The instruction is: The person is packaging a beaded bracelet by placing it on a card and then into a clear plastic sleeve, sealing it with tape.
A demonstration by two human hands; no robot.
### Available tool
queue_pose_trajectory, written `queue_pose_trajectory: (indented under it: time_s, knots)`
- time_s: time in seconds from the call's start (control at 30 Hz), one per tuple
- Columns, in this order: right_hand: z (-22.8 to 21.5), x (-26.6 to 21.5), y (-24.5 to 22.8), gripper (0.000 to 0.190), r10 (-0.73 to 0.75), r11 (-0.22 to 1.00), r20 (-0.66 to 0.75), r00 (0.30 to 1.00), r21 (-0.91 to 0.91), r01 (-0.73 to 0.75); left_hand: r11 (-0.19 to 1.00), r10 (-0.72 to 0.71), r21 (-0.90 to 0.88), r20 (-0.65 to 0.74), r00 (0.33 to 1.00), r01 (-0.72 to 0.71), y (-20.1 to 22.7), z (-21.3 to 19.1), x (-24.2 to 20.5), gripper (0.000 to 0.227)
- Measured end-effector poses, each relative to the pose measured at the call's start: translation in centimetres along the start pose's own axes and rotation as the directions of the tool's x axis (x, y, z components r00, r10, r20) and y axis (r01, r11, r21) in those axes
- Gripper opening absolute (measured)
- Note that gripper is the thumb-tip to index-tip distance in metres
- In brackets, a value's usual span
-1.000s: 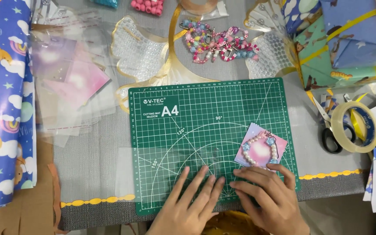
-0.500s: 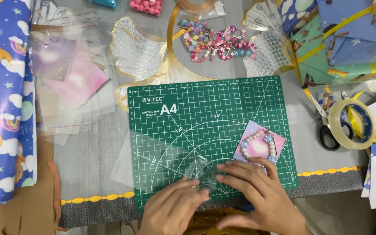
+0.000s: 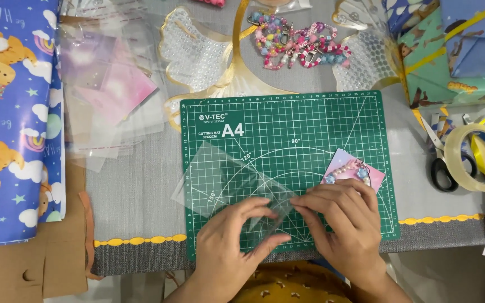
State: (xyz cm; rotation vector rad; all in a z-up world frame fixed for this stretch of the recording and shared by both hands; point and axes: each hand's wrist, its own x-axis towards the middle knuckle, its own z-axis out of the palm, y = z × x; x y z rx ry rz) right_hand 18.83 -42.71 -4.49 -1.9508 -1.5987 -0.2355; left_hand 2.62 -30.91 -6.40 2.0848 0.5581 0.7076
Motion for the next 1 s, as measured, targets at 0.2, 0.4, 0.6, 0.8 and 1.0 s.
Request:
queue_pose_trajectory:
  time_s: [0.2, 0.4, 0.6, 0.8, 1.0]
  knots:
    - [-0.1, -0.1, -0.1, 0.009, 0.036, 0.999, 0.017, 0.999, 0.011, -0.036, 0.978, 0.158, 0.145, -0.044, 0.987, -0.15, -0.1, 0.2, 0.2, 0.007]
    - [0.2, -0.5, 0.3, 0.009, -0.004, 1.0, -0.036, 0.999, 0.014, 0.004, 0.982, 0.128, 0.149, -0.054, 0.99, -0.119, 0.1, 0.1, 0.4, 0.007]
    - [0.5, -2.3, 0.3, 0.024, -0.206, 0.977, 0.125, 0.971, -0.03, 0.211, 0.988, 0.104, 0.123, -0.059, 0.993, -0.097, 0.3, 0.0, 0.4, 0.009]
    - [0.4, -3.2, 0.1, 0.033, -0.209, 0.971, 0.266, 0.941, -0.061, 0.233, 0.993, 0.079, 0.091, -0.081, 0.994, -0.072, 0.3, -0.2, 0.4, 0.012]
    - [0.5, -3.4, -0.2, 0.032, -0.192, 0.969, 0.274, 0.942, -0.101, 0.227, 0.994, 0.061, 0.091, -0.053, 0.997, -0.056, 0.6, -0.1, -0.1, 0.014]
